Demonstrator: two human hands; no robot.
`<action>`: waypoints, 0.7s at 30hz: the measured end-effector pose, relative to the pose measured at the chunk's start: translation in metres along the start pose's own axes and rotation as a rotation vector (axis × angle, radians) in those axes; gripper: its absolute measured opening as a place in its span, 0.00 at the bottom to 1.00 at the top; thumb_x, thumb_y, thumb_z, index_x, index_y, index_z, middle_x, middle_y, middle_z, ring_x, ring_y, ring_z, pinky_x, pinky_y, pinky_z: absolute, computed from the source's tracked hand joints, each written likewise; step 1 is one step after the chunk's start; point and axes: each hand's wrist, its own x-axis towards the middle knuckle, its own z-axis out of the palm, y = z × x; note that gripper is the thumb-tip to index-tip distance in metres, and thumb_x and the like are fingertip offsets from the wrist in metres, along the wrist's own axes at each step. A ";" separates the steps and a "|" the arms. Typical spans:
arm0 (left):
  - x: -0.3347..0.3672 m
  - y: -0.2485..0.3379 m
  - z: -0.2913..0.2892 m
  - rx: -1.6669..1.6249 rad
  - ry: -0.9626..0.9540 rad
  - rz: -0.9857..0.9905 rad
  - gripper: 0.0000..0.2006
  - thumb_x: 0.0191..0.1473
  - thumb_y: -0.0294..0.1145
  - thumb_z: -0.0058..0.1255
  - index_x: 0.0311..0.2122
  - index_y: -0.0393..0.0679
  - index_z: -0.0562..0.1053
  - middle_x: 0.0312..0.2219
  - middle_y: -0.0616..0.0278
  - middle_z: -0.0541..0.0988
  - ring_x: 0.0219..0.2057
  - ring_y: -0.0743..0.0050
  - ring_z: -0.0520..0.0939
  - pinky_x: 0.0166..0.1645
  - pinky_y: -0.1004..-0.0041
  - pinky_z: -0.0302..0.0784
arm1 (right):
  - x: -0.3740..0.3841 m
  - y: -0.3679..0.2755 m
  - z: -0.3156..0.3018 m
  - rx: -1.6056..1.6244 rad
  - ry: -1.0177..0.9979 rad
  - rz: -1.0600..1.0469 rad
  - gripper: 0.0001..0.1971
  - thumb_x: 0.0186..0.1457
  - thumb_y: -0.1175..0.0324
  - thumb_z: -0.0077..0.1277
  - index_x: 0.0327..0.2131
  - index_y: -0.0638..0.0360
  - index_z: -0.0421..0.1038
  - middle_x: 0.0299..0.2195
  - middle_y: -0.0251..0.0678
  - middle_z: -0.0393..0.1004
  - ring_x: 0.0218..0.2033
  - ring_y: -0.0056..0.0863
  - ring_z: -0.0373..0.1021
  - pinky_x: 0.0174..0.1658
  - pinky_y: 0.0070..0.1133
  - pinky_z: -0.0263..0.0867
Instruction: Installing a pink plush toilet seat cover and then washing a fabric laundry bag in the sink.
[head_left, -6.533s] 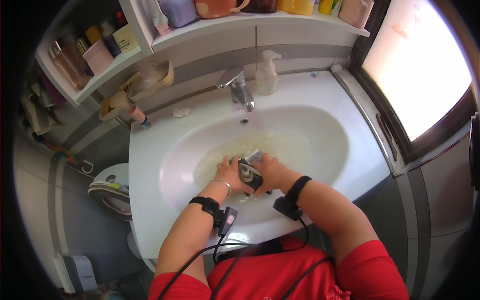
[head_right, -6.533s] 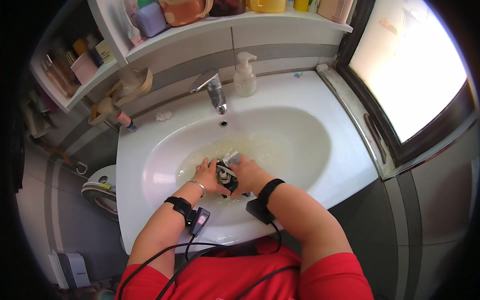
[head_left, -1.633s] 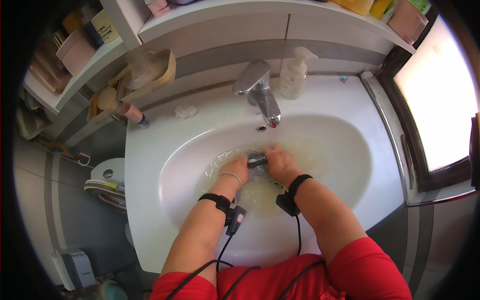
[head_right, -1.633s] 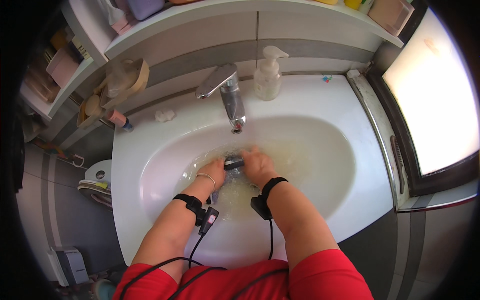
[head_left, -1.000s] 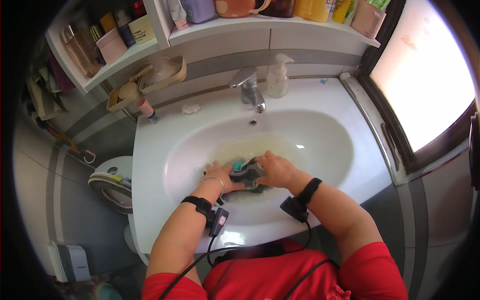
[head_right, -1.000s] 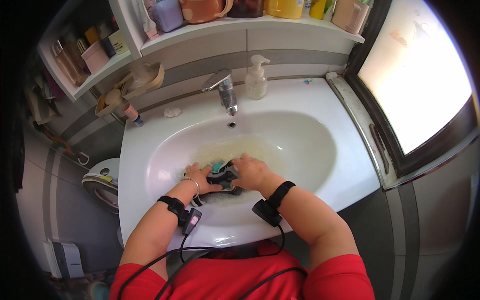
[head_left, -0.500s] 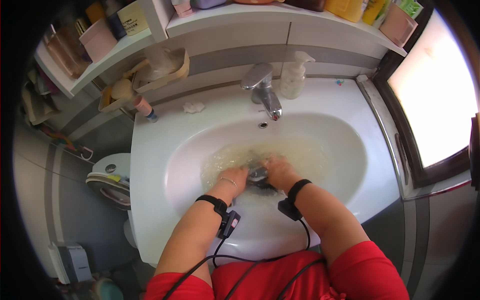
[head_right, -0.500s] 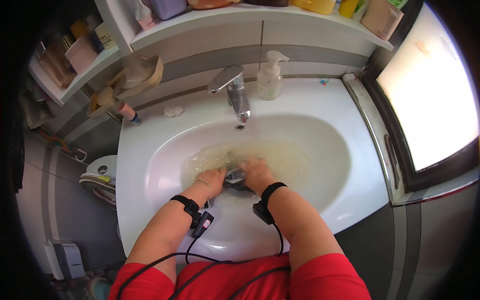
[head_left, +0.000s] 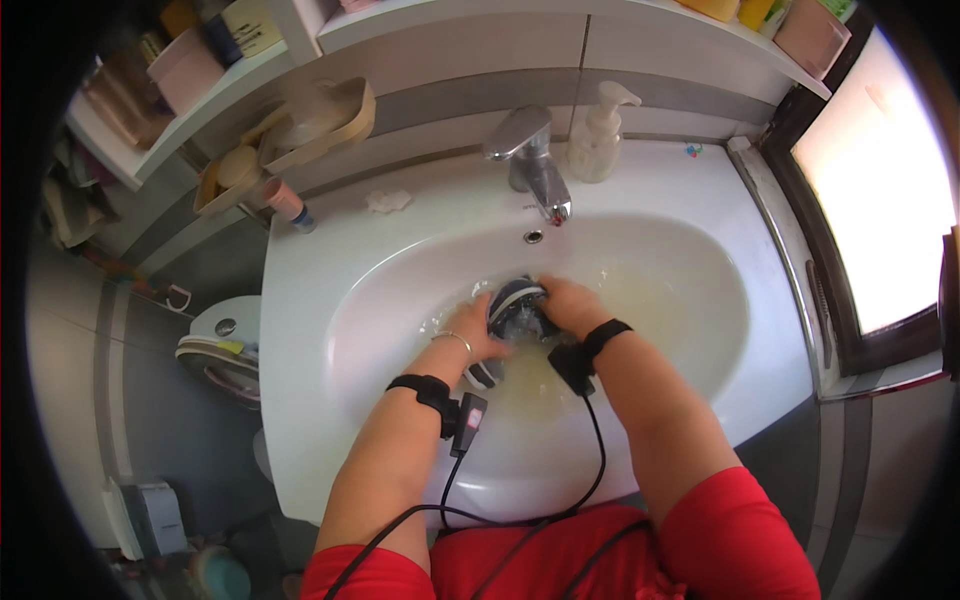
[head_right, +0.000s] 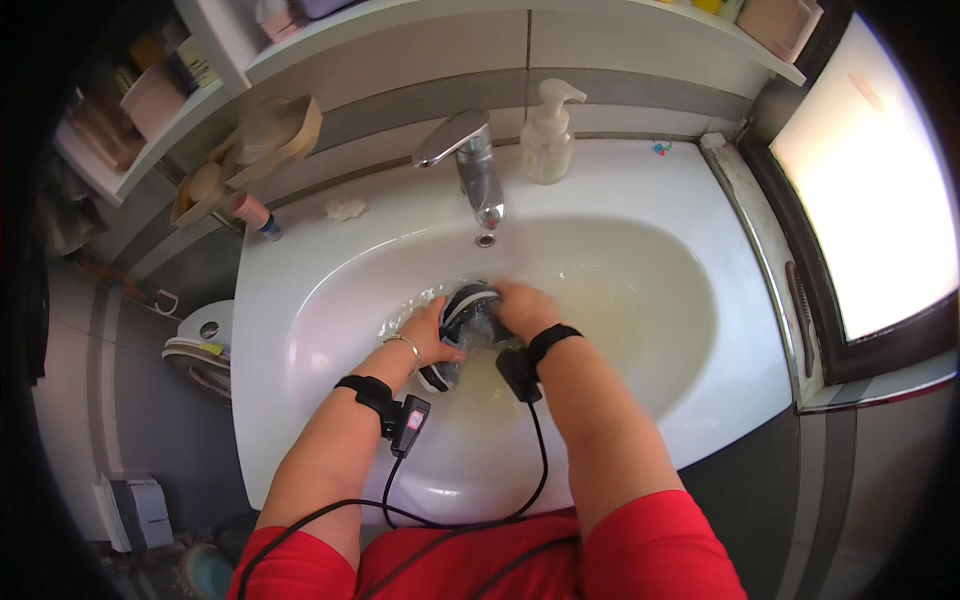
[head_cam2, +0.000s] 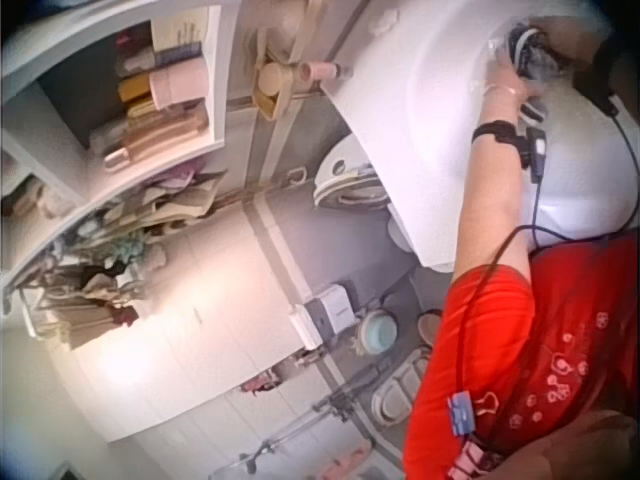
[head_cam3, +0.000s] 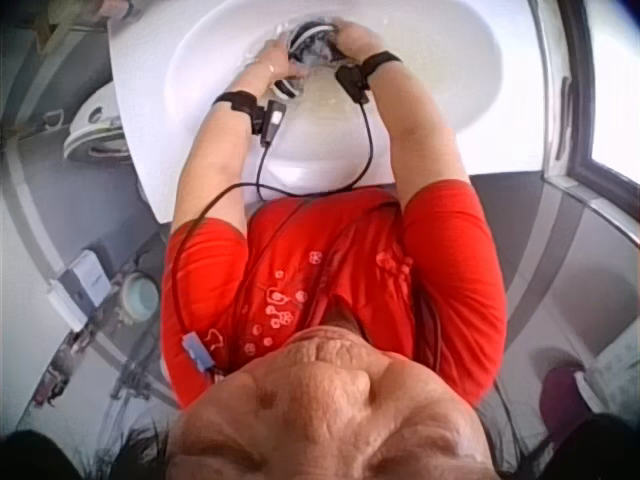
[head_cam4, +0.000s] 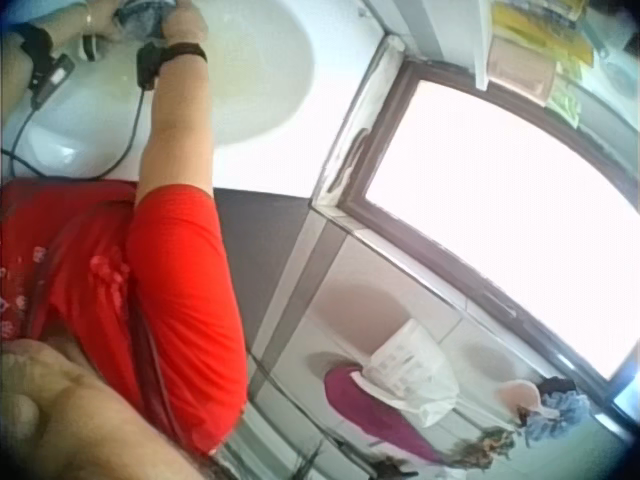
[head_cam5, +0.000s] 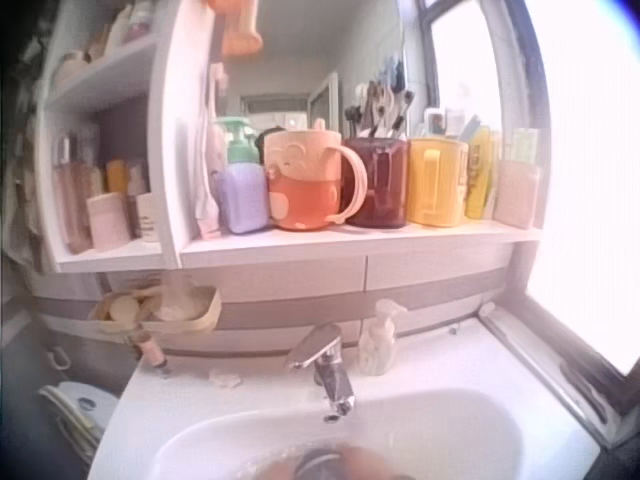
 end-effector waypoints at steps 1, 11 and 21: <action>-0.008 -0.004 -0.004 0.007 0.005 -0.002 0.34 0.32 0.41 0.62 0.45 0.38 0.62 0.42 0.43 0.68 0.45 0.52 0.70 0.49 0.65 0.66 | -0.002 0.000 -0.006 0.006 0.004 -0.006 0.17 0.45 0.60 0.47 0.41 0.52 0.68 0.39 0.43 0.70 0.41 0.42 0.66 0.45 0.30 0.62; -0.064 -0.019 -0.046 0.153 -0.026 0.037 0.19 0.30 0.29 0.56 0.35 0.42 0.71 0.33 0.48 0.73 0.36 0.50 0.74 0.45 0.67 0.69 | -0.069 -0.027 -0.095 0.044 -0.484 0.134 0.21 0.47 0.54 0.48 0.42 0.57 0.69 0.39 0.42 0.71 0.42 0.39 0.66 0.47 0.29 0.59; -0.079 -0.037 -0.072 -1.028 -0.024 0.026 0.25 0.34 0.13 0.47 0.42 0.44 0.62 0.35 0.60 0.69 0.34 0.72 0.72 0.34 0.74 0.71 | -0.077 0.015 -0.105 0.045 -0.208 0.283 0.19 0.43 0.77 0.40 0.42 0.51 0.67 0.28 0.37 0.71 0.24 0.33 0.70 0.27 0.27 0.66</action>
